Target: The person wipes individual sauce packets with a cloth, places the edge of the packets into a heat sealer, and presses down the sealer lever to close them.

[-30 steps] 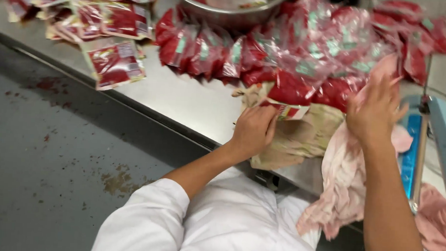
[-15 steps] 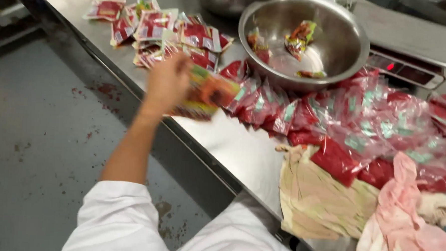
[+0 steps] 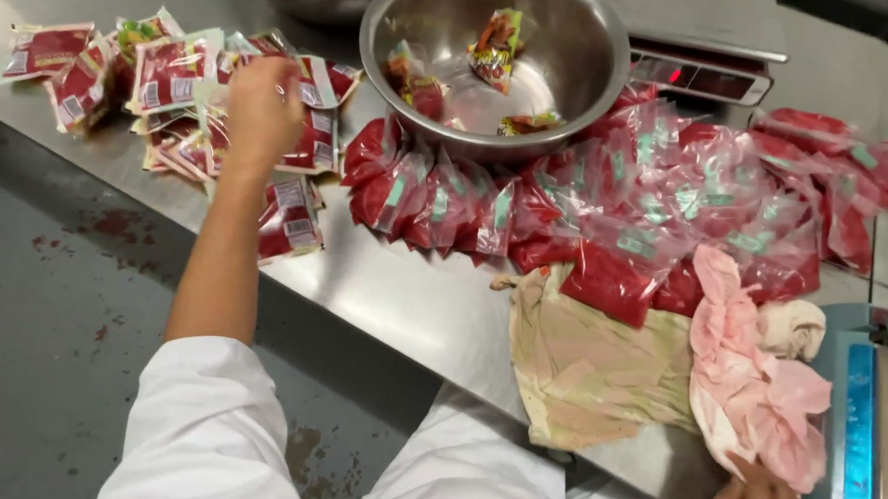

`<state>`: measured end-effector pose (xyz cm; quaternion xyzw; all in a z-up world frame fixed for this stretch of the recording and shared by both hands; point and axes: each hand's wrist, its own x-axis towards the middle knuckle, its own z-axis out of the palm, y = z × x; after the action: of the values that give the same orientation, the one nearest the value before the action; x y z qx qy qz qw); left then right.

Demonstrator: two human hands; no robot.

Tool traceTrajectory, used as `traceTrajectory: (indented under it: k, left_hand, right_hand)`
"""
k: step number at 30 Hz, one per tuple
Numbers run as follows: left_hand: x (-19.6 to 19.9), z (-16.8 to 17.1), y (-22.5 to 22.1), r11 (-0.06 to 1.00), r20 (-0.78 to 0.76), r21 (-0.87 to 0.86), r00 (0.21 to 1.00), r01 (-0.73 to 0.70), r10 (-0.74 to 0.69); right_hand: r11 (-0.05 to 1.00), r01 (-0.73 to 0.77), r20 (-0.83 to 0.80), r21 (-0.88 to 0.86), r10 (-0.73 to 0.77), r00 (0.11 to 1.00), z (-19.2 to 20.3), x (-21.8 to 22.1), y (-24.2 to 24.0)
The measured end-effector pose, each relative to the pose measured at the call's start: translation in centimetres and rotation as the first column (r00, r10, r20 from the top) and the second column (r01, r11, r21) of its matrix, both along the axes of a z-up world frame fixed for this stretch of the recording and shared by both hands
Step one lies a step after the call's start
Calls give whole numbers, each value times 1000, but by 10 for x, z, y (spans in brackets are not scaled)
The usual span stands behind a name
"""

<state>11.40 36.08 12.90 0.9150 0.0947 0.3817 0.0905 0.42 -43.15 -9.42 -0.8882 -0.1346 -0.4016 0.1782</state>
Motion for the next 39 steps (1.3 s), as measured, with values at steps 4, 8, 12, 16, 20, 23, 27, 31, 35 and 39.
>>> traceTrajectory:
  k: [4,8,12,16,20,23,27,31,35,39]
  left_hand:
    - [42,45,-64,951,-126,-288,981,109,-151]
    - [112,59,-93,954,-324,-286,929,85,-180]
    - [191,26,-73,992,-609,-125,790,-8,-71]
    - [248,-22,-41,989,-751,-52,658,-141,54]
    - [254,-15,-48,948,-829,-172,559,-266,7]
    - [250,-19,-46,973,-771,-116,636,-198,38]
    - [248,-8,-55,997,-756,5,652,-81,57]
    - [251,22,-70,974,-676,209,732,83,83]
    - [223,91,-115,871,-496,445,867,207,48]
    - [149,163,-188,859,-507,389,856,334,-103]
  right_hand:
    - [974,195,86,-119,-185,979,99,21,38]
    - [949,91,111,-303,-60,992,168,70,94]
    - [919,158,-472,-360,-326,819,20,83,45]
    - [897,198,-357,-394,-348,867,0,89,33]
    - [911,149,-417,-384,-315,852,22,79,45]
    - [883,224,-335,-413,-376,864,5,79,42]
    - [911,181,-344,-370,-315,885,20,78,46]
    - [946,141,-551,-291,-286,784,35,82,51]
    - [962,105,-718,-252,-258,646,77,83,63]
    - [905,316,-374,-284,-408,833,146,73,93]
